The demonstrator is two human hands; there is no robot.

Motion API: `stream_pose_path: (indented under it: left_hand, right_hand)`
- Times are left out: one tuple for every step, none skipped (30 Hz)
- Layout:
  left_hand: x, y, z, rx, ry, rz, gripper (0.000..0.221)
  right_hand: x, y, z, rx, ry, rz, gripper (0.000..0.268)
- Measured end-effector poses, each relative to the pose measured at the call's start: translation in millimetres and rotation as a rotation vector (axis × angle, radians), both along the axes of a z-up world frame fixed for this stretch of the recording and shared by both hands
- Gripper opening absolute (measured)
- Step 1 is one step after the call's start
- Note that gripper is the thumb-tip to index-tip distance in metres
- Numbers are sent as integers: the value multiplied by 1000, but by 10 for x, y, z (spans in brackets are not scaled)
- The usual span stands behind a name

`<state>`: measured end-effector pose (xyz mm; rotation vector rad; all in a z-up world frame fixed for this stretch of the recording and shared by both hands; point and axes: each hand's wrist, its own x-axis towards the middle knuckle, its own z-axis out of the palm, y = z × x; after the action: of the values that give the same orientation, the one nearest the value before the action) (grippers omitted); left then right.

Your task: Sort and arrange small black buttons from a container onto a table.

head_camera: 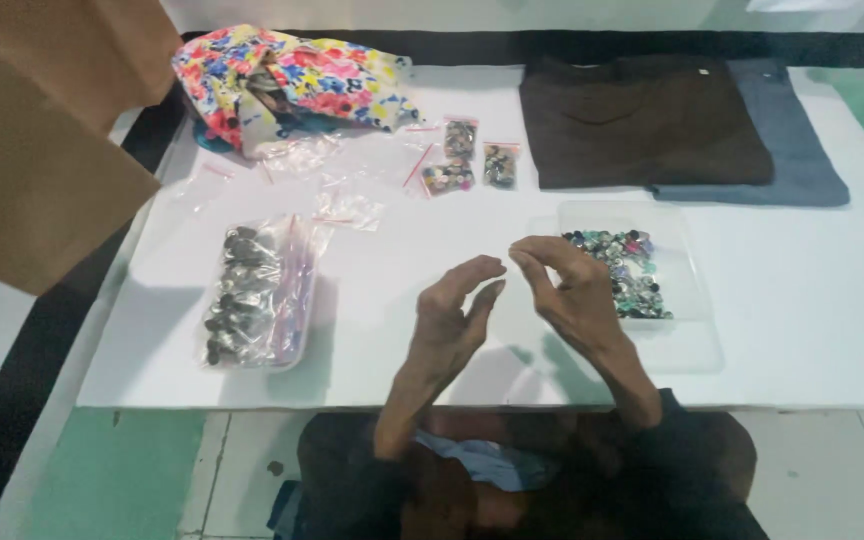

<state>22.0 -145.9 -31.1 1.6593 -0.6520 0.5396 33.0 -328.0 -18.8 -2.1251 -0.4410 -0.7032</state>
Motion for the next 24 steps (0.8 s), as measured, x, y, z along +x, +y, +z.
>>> stream_pose_path:
  left_hand:
    - [1,-170,17,-1,0,-14,20]
    - [-1,-337,35,43,46,-69,19]
    - [3,-484,59,87,92,-120,19]
    - [125,-645,-42,87,93,-131,19]
    - [233,-804,-152,184,106,-136,19]
    - [337,-966,-265,282,118,-142,19]
    - [464,-1114,-328,284,117,-152,19]
    - [592,-1265,-390,429,93,-138,20]
    - [726,-1408,-451,574,67,-119,22]
    - [846,-1545,-507,577,65,-124,22]
    - [948,-1684,-570,704,66,-71,20]
    - [1052,-1826,-636,830,65,-16,19]
    - [1068,-1891,-640,832,62,-20,19]
    - [1088,-1959,-651,949,25,52,14]
    - [1083,-2012,-693,1068,-8,122,9]
    - [1100,-2025,-718,1072,-8,113,9]
    - [1110,-2021,-743,1085,-39,126,6]
    - [1119,-2017,-763,1098,-71,138,4]
    - [1103,-1990,-731,1105,-70,133,4]
    - [1084,-1958,-696,1096,-66,117,2]
    - [1079,-1923,-648,1082,-60,112,2]
    - [1045,-1900,-610,1085,-56,116,2]
    - [1015,-1886,-564,1093,-65,125,2]
    - [983,-1872,-516,1102,-75,134,2]
  right_hand:
    - [48,-214,-19,-1,0,-14,7]
    - [91,-428,-37,-61,57,-91,11]
    - [146,-622,-50,-121,116,-164,20]
    - [213,-780,-16,-122,118,-175,20]
    - [267,-936,3,-163,233,-207,19]
    - [317,-1093,21,-204,349,-238,20]
    - [367,-1161,46,-201,350,-248,20]
    - [419,-1230,73,-304,460,-243,21]
    - [486,-1292,98,-407,568,-233,23]
    - [534,-1265,138,-403,569,-238,23]
    - [563,-1237,170,-492,664,-223,25]
    - [598,-1212,202,-581,760,-206,28]
    - [655,-1281,69,-577,760,-211,28]
    - [718,-1351,-70,-640,732,-195,26]
    - [756,-1409,-242,-700,710,-177,26]
    - [740,-1425,-240,-695,717,-181,26]
    - [720,-1427,-242,-676,705,-163,27]
    - [701,-1428,-239,-657,693,-146,28]
    - [723,-1468,-310,-649,699,-145,28]
    - [739,-1500,-379,-624,719,-155,26]
    - [781,-1529,-431,-606,734,-159,24]
    - [747,-1527,-402,-606,734,-153,24]
    - [710,-1533,-366,-594,743,-154,23]
    - [671,-1539,-329,-582,752,-156,23]
